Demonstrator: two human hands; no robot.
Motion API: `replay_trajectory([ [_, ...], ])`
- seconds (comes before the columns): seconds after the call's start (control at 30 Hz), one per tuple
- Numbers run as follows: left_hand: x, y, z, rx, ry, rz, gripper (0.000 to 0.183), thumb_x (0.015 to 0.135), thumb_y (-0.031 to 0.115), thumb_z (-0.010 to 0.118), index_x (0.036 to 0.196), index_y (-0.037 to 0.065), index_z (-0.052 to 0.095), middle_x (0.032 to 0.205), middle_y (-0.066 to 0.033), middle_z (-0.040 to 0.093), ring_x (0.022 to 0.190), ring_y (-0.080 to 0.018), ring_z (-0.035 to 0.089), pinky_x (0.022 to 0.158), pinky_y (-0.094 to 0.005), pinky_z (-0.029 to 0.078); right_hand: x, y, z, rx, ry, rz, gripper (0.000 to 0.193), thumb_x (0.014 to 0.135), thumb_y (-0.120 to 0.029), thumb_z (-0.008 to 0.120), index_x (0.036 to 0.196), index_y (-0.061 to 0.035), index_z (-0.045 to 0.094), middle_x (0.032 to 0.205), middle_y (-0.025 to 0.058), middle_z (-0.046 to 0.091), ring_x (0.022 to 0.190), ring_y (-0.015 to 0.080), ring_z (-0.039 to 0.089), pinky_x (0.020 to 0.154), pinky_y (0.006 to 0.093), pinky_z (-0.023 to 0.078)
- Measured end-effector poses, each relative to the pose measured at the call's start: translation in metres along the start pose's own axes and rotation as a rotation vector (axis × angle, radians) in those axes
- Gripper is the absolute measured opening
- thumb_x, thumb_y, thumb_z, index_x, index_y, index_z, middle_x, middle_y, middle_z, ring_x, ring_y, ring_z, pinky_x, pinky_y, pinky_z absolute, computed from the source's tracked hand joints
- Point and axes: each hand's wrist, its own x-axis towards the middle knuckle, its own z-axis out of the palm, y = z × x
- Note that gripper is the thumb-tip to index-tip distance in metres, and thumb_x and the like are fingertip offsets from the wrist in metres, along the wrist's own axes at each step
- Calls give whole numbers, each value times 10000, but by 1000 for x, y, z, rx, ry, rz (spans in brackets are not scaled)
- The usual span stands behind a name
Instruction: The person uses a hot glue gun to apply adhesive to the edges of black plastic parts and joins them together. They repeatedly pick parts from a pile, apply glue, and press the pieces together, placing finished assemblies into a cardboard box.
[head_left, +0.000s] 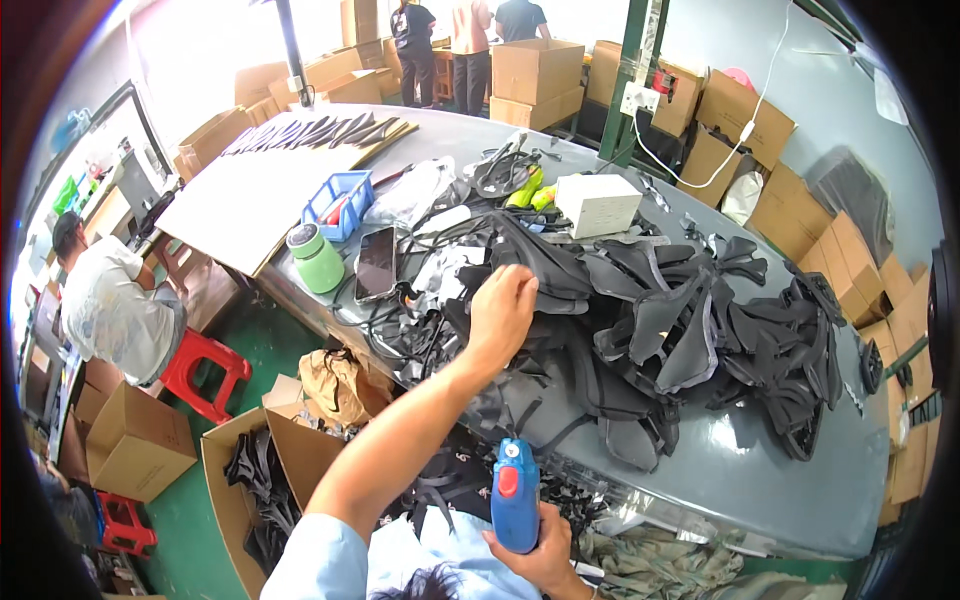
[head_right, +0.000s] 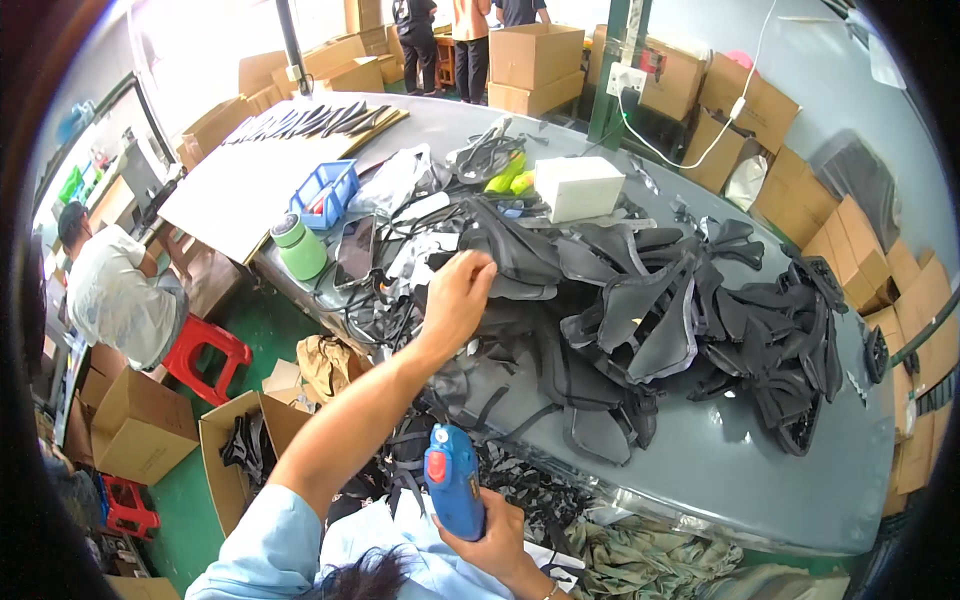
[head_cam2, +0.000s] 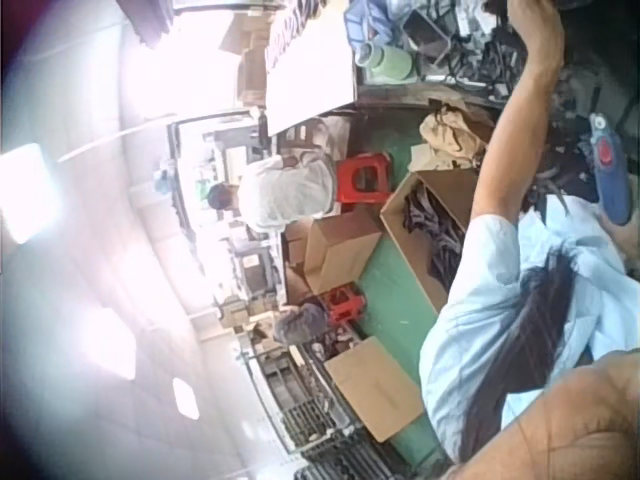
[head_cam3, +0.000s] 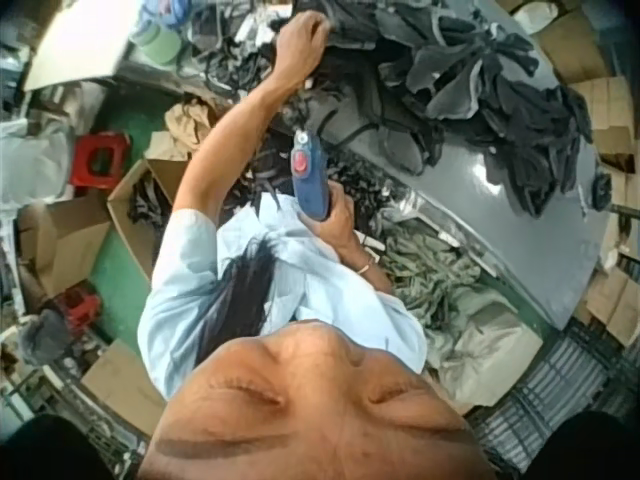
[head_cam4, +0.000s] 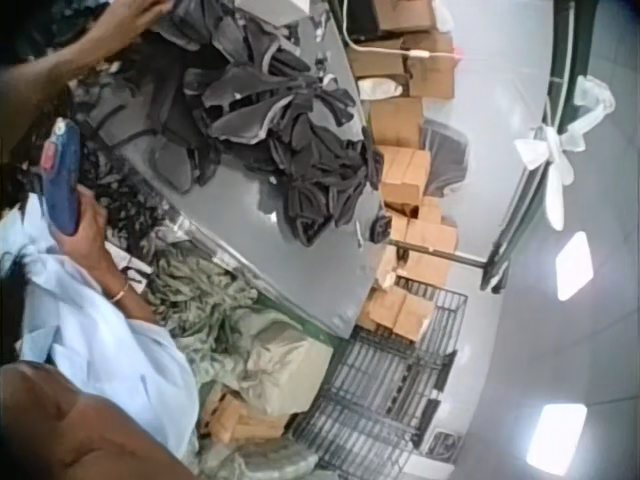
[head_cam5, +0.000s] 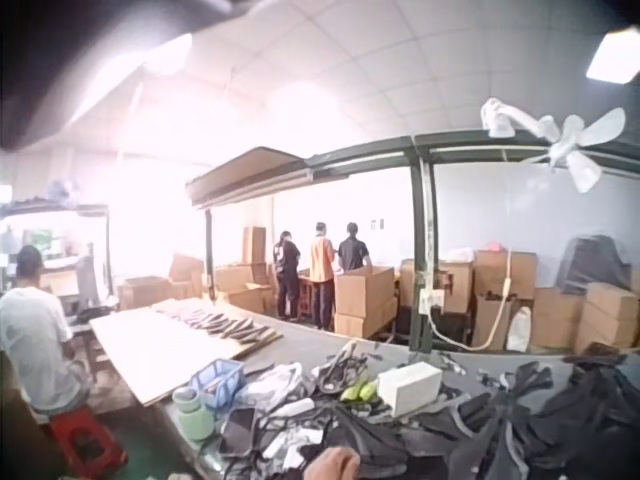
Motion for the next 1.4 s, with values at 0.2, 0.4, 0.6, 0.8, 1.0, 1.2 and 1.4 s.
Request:
replay_trajectory([
  [0.2, 56, 4, 32, 180, -348, 35, 160, 754, 185, 529, 725, 63, 628, 694, -185, 614, 698, -345, 620, 626, -437, 486, -4, 21, -4, 12, 111, -27, 532, 623, -215, 812, 965, 28, 485, 669, 103, 613, 542, 197, 629, 517, 302, 499],
  [0.4, 6, 64, 109, 87, -550, -340, 425, 762, 383, 626, 943, 0, 600, 866, -164, 646, 814, -308, 632, 753, -384, 477, -1, 31, 0, 19, 121, -17, 535, 623, -222, 814, 964, 24, 483, 708, 95, 607, 555, 175, 619, 530, 280, 485],
  [0.6, 0, 64, 100, -230, -332, -331, 356, 765, 280, 610, 983, -2, 597, 946, -180, 629, 901, -316, 607, 775, -395, 467, -8, 33, -10, -1, 191, -7, 537, 603, -223, 825, 934, 11, 472, 683, 100, 610, 563, 179, 625, 524, 294, 489],
  [0.8, -16, 64, -16, -823, 53, -479, 266, 890, 148, 523, 1095, -22, 515, 981, -49, 580, 885, -97, 513, 790, -222, 392, -6, 26, -8, 257, 325, 259, 478, 629, -116, 799, 940, 0, 455, 681, 70, 630, 596, 139, 625, 583, 284, 504],
  [1.0, -51, 70, -161, -144, 60, -276, 157, 760, 41, 650, 911, -1, 653, 820, -30, 648, 772, -74, 577, 712, -209, 442, 12, 8, -13, 317, 373, 208, 502, 643, -51, 778, 970, 1, 400, 708, 68, 607, 614, 127, 609, 606, 260, 502],
  [1.2, -74, 79, -223, -142, -619, -278, 163, 720, 51, 684, 863, -19, 649, 834, -87, 659, 771, -159, 624, 699, -270, 471, 40, -24, 6, 252, 136, 145, 603, 628, -111, 815, 1028, 25, 385, 769, 85, 607, 669, 134, 611, 632, 261, 499],
  [1.4, -115, 62, -207, -224, -693, -239, 297, 743, 207, 684, 957, 13, 615, 888, -116, 654, 843, -239, 635, 756, -323, 476, 53, -50, 29, 72, -47, 153, 492, 645, -101, 774, 1003, 6, 454, 799, 84, 625, 693, 151, 614, 660, 295, 493],
])
